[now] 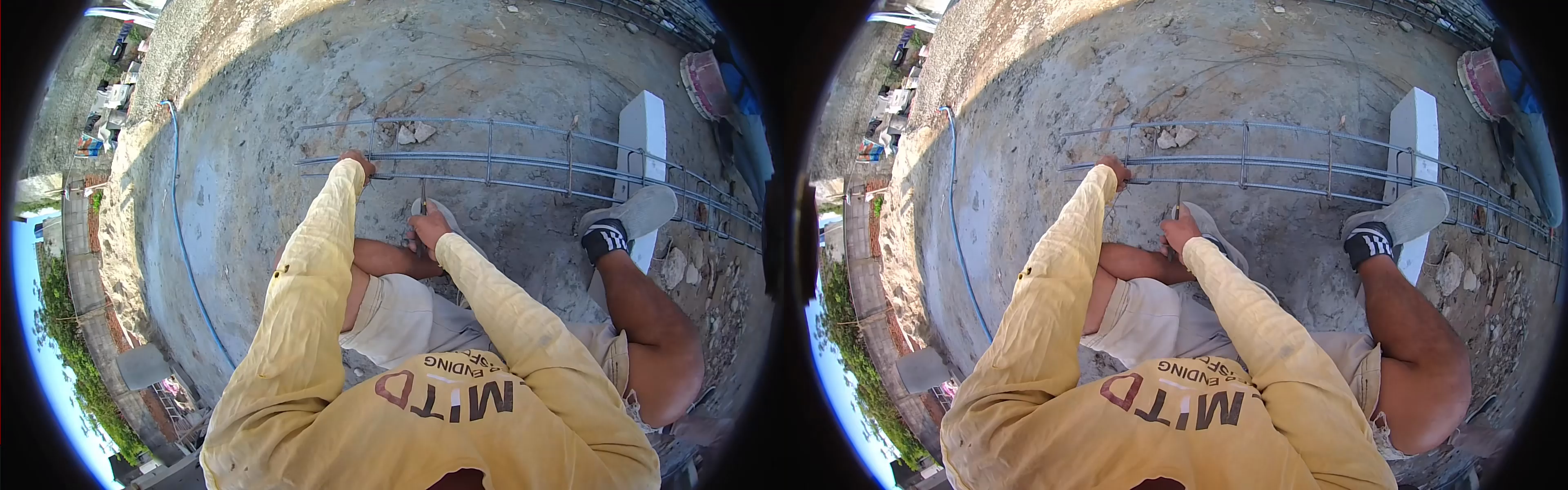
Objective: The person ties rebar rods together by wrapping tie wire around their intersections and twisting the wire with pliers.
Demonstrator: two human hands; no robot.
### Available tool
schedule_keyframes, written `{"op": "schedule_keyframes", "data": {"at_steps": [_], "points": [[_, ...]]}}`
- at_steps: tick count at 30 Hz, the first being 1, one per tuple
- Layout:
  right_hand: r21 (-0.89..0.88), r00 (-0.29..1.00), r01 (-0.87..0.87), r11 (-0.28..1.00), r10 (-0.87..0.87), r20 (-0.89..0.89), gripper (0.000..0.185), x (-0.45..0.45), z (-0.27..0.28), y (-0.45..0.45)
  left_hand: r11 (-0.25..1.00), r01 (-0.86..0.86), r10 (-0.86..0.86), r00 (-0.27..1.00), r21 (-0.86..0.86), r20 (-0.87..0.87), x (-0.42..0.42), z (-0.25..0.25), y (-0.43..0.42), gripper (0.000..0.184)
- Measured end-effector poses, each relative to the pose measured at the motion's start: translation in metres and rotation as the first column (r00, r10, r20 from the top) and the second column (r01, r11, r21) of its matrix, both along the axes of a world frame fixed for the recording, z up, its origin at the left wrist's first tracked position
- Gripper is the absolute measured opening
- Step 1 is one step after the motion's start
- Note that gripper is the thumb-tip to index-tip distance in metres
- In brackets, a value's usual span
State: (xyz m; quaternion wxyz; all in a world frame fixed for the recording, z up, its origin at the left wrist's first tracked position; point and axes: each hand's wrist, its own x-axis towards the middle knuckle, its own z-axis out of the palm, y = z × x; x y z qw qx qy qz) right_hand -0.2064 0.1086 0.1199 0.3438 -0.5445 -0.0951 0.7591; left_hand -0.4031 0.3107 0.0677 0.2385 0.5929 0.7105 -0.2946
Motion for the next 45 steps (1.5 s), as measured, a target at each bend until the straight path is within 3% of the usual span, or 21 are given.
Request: {"op": "schedule_keyframes", "data": {"at_steps": [1, 3, 4, 5, 7, 10, 13, 16, 19, 20, 23, 29, 36, 38, 40, 45], "points": [[0.04, 0.999, -0.032, 0.999, 0.03, 0.044, 0.051, -0.011, 0.001, 0.004, 1.0, -0.01, 0.009, 1.0, -0.026, -0.008, 0.0, 0.001, 0.0, 0.024], [0.119, 0.988, -0.097, 0.988, 0.081, 0.132, 0.049, -0.029, -0.005, 0.014, 0.965, 0.254, -0.259, 0.963, -0.07, -0.072, -0.028, -0.04, 0.008, 0.03], [0.299, 0.932, -0.29, 0.909, 0.198, 0.303, 0.048, -0.044, -0.044, 0.018, 0.941, 0.327, -0.334, 0.938, -0.085, -0.091, -0.034, -0.05, 0.011, 0.032], [0.279, 0.92, -0.326, 0.903, 0.236, 0.313, 0.049, -0.045, -0.049, 0.026, 0.912, 0.397, -0.407, 0.907, -0.099, -0.109, -0.04, -0.06, 0.013, 0.034], [0.235, 0.889, -0.4, 0.886, 0.313, 0.333, 0.052, -0.044, -0.05, 0.037, 0.906, 0.41, -0.421, 0.9, -0.108, -0.114, -0.036, -0.06, 0.013, 0.036], [0.167, 0.964, -0.129, 0.977, 0.084, 0.251, 0.049, -0.039, -0.032, 0.036, 0.921, 0.366, -0.379, 0.921, -0.133, -0.088, -0.027, -0.048, 0.009, 0.04], [0.242, 0.92, -0.336, 0.91, 0.263, 0.291, 0.047, -0.038, -0.024, 0.031, 0.931, 0.355, -0.362, 0.928, -0.083, -0.093, -0.036, -0.064, 0.009, 0.042], [0.18, 0.899, -0.428, 0.886, 0.396, 0.187, 0.037, -0.027, -0.033, 0.036, 0.928, 0.365, -0.371, 0.921, -0.075, -0.117, -0.035, -0.067, 0.008, 0.042], [0.104, 0.906, -0.397, 0.912, 0.371, 0.205, 0.038, -0.01, -0.037, 0.026, 0.941, 0.338, -0.339, 0.935, -0.029, -0.105, -0.035, -0.069, 0.008, 0.041], [0.068, 0.815, -0.548, 0.834, 0.514, 0.265, 0.04, 0.003, -0.039, 0.025, 0.943, 0.332, -0.332, 0.938, -0.021, -0.098, -0.036, -0.072, 0.008, 0.04], [0.258, 0.506, -0.769, 0.585, 0.31, 0.805, 0.043, 0.013, -0.064, -0.001, 0.945, 0.327, -0.328, 0.942, -0.028, -0.066, -0.034, -0.066, 0.008, 0.04], [0.282, 0.694, -0.661, 0.695, 0.424, 0.582, 0.046, 0.02, -0.031, -0.01, 0.947, 0.32, -0.32, 0.945, -0.011, -0.073, -0.032, -0.067, 0.006, 0.041], [0.221, 0.64, -0.685, 0.694, 0.429, 0.637, 0.048, -0.001, -0.027, -0.012, 0.958, 0.274, -0.271, 0.962, 0.084, -0.039, -0.025, -0.054, 0.002, 0.032], [0.235, 0.66, -0.673, 0.702, 0.426, 0.619, 0.047, -0.004, -0.026, -0.01, 0.975, 0.186, -0.184, 0.982, 0.121, -0.03, -0.027, -0.058, 0.004, 0.027], [0.255, 0.67, -0.665, 0.702, 0.409, 0.62, 0.049, -0.001, -0.023, -0.007, 0.985, -0.052, 0.051, 0.999, 0.165, 0.014, -0.006, -0.028, -0.005, 0.026], [0.231, 0.64, -0.686, 0.69, 0.422, 0.643, 0.054, -0.002, -0.017, -0.001, 0.981, -0.054, 0.044, 0.998, 0.189, 0.055, 0.001, -0.015, -0.008, 0.029]]}}
